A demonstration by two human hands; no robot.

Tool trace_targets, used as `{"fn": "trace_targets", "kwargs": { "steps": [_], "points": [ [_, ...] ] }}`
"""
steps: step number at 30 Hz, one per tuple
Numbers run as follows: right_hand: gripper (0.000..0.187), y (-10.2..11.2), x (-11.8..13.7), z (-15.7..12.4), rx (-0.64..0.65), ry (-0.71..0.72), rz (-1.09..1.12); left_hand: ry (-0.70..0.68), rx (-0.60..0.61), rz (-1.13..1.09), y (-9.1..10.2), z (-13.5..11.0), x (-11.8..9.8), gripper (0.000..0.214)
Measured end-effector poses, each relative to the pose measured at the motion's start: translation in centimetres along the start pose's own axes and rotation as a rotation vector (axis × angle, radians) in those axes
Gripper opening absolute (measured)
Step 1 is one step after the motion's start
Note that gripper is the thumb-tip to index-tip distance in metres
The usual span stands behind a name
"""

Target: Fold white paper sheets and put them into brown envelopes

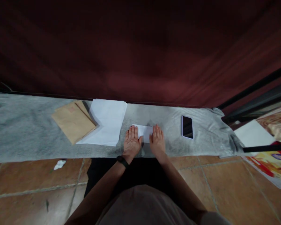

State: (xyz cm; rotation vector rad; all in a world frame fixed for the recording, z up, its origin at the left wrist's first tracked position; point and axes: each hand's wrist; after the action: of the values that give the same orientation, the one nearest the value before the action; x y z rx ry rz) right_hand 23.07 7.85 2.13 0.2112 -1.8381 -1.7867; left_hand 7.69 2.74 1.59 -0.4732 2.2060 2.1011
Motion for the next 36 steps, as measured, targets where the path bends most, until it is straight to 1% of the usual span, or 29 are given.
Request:
{"fn": "trace_targets", "kwargs": {
  "steps": [3, 5, 7, 11, 18, 24, 26, 31, 33, 36],
  "points": [
    [0.055, -0.4, 2.3, 0.2, 0.098, 0.186, 0.026, -0.006, 0.036, 0.005, 0.1, -0.1, 0.1, 0.065],
    [0.053, -0.9, 3.2, 0.2, 0.133, 0.216, 0.025, -0.004, 0.053, 0.012, 0.2, -0.2, 0.0, 0.066],
    [0.052, -1.2, 3.3, 0.0, 0.136, 0.198, 0.006, 0.003, 0.063, 0.026, 0.3, -0.2, -0.1, 0.065],
    [0.053, -1.5, 1.9, -0.3, 0.132, 0.187, -0.041, 0.002, 0.073, 0.040, 0.6, -0.2, -0.3, 0.063],
    [0.056, -1.1, -0.6, -0.7, 0.104, 0.106, -0.084, 0.002, 0.042, 0.012, 0.6, -0.3, -0.3, 0.063],
    [0.055, -0.8, -1.8, -1.1, 0.097, 0.081, -0.103, -0.017, 0.010, 0.007, 0.7, -0.3, -0.2, 0.063],
    [0.055, -0.8, -1.9, -1.2, 0.096, 0.079, -0.105, -0.070, 0.005, 0.006, 0.7, -0.1, -0.4, 0.061],
    [0.055, -1.0, -1.8, -1.2, 0.107, 0.076, -0.113, -0.290, 0.047, -0.021, 0.2, 0.8, -2.1, 0.057],
    [0.055, -1.0, -1.7, -1.1, 0.115, 0.068, -0.115, -0.325, 0.069, -0.025, -0.1, 1.3, -2.7, 0.057],
    [0.055, -1.0, -1.6, -1.1, 0.119, 0.054, -0.109, -0.309, 0.083, -0.022, -0.4, 1.8, -2.9, 0.057]
  ]
}}
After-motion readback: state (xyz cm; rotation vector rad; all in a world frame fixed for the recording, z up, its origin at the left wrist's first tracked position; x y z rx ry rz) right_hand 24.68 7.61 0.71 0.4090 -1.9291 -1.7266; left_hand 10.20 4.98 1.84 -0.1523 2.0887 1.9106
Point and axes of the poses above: each hand's wrist, its own z-axis towards the middle knuckle, its own y-axis out of the back of the hand, x = y × z, and after that the axes turned 14 degrees about x, right-handed
